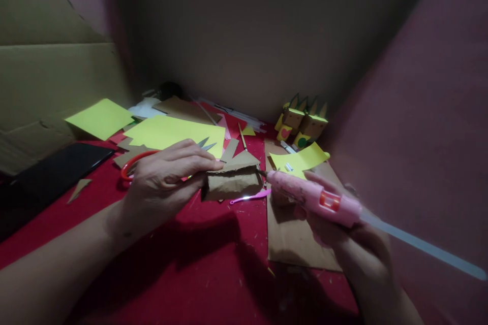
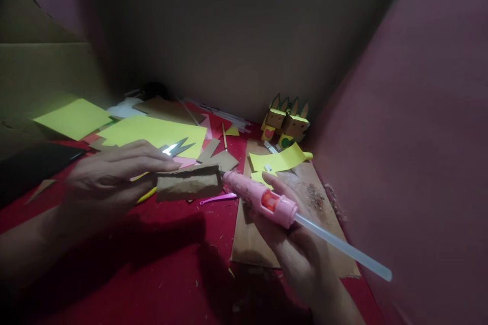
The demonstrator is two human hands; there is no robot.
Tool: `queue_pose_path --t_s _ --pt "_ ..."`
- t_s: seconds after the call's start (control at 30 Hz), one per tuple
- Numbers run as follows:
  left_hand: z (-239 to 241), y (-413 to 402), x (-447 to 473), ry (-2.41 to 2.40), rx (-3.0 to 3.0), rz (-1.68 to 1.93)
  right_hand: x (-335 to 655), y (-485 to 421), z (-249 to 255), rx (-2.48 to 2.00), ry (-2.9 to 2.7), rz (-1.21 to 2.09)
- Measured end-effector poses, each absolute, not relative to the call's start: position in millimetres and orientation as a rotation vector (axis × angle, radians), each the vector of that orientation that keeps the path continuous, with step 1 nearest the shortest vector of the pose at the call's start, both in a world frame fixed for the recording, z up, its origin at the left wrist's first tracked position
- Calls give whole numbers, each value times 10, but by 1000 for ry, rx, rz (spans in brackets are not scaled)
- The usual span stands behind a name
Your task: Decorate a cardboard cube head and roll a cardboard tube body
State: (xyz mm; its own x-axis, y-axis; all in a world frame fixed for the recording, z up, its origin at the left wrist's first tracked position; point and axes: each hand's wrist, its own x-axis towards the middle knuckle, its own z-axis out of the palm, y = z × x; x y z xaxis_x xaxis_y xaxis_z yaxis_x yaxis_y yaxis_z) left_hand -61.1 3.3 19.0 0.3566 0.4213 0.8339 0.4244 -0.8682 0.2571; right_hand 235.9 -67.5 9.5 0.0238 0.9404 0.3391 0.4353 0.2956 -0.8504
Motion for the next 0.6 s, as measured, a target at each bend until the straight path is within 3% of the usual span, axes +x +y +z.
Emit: queue_pose_path --t_s 0.6 --pt "181 36 -627 -811 -2591 -1595 2320 -681 156 -1182 -1661 684"
